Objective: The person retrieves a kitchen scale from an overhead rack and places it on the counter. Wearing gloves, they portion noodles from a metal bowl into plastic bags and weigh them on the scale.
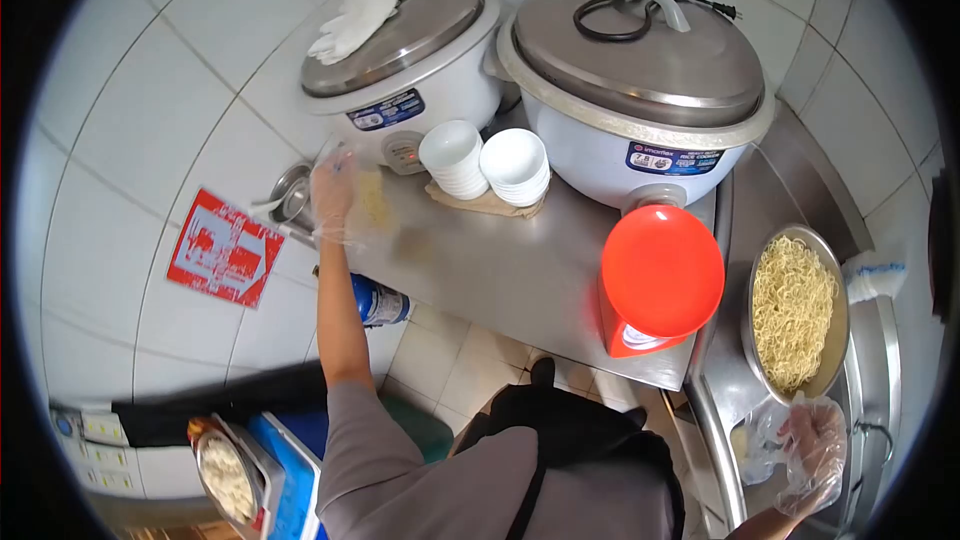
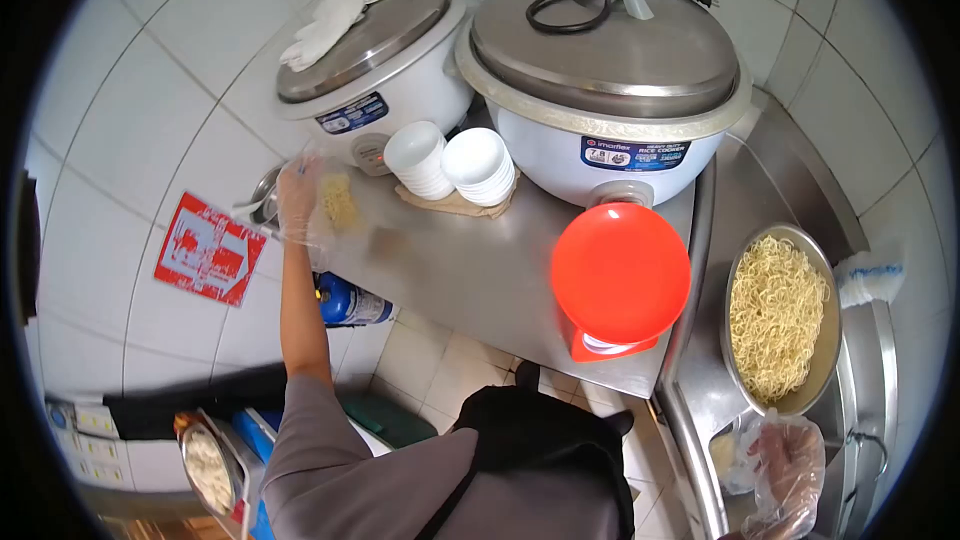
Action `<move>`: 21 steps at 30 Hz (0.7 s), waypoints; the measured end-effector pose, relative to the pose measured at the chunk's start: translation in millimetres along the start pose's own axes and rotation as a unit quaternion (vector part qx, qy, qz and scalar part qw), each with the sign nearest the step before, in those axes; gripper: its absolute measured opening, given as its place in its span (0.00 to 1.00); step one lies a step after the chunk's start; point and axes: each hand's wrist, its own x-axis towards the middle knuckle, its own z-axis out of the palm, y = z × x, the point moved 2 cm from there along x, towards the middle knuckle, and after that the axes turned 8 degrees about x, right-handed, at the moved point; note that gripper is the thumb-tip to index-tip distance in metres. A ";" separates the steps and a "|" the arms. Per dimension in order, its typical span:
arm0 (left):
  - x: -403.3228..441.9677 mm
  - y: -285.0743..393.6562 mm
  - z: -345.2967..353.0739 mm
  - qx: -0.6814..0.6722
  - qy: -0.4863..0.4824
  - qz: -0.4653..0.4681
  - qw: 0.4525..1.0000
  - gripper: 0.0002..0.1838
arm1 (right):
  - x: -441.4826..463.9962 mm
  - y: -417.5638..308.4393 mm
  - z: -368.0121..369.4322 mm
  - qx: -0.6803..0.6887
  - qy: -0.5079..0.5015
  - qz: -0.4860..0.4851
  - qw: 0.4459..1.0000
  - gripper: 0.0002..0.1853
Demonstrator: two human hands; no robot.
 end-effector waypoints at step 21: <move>86.0 -180.9 -22.5 0.082 0.034 -0.033 0.995 0.31 | 57.0 23.5 19.9 -0.083 0.009 0.050 0.995 0.16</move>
